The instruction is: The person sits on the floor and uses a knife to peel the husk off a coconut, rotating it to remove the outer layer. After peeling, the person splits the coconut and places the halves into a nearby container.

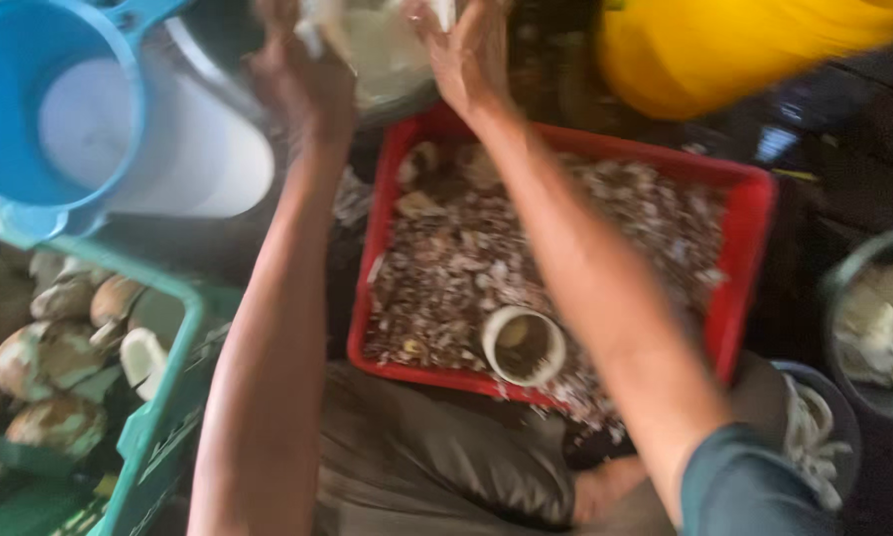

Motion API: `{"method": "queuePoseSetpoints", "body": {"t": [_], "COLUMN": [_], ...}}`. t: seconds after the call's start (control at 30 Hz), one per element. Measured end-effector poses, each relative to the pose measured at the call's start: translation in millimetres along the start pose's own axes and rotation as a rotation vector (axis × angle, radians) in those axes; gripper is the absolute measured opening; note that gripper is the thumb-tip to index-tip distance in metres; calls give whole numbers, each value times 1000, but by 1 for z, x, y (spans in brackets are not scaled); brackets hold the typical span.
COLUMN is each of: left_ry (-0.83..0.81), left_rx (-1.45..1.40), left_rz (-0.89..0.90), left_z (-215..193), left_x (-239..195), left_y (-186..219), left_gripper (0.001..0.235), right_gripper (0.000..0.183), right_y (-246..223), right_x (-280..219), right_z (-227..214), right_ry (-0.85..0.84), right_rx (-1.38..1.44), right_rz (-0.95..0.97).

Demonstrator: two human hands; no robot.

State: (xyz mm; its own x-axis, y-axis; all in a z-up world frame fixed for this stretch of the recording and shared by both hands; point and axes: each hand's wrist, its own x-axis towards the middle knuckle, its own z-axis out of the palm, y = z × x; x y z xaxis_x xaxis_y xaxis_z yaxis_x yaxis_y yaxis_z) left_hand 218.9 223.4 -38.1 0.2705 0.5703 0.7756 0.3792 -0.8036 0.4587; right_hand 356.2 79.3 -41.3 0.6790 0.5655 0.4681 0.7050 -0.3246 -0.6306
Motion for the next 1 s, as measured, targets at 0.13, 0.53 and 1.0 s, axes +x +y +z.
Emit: {"method": "queuePoseSetpoints", "body": {"t": [0.13,0.53,1.0], "left_ry": [-240,-759,-941], "left_rx": [-323,-667,-628], "left_rz": [-123,-63,-6], "left_z": [-68,-156,-279], "left_x": [-13,-76,-181], "left_y": [67,357,248], "left_gripper": [24,36,41], "right_gripper": [60,53,42], "right_y": [-6,13,197], "right_x": [-59,-207,-609], "right_z": [-44,-259,-580], "right_ry": [-6,169,448], "right_rx": [776,1958,-462], "right_rz": [464,270,1027]}}
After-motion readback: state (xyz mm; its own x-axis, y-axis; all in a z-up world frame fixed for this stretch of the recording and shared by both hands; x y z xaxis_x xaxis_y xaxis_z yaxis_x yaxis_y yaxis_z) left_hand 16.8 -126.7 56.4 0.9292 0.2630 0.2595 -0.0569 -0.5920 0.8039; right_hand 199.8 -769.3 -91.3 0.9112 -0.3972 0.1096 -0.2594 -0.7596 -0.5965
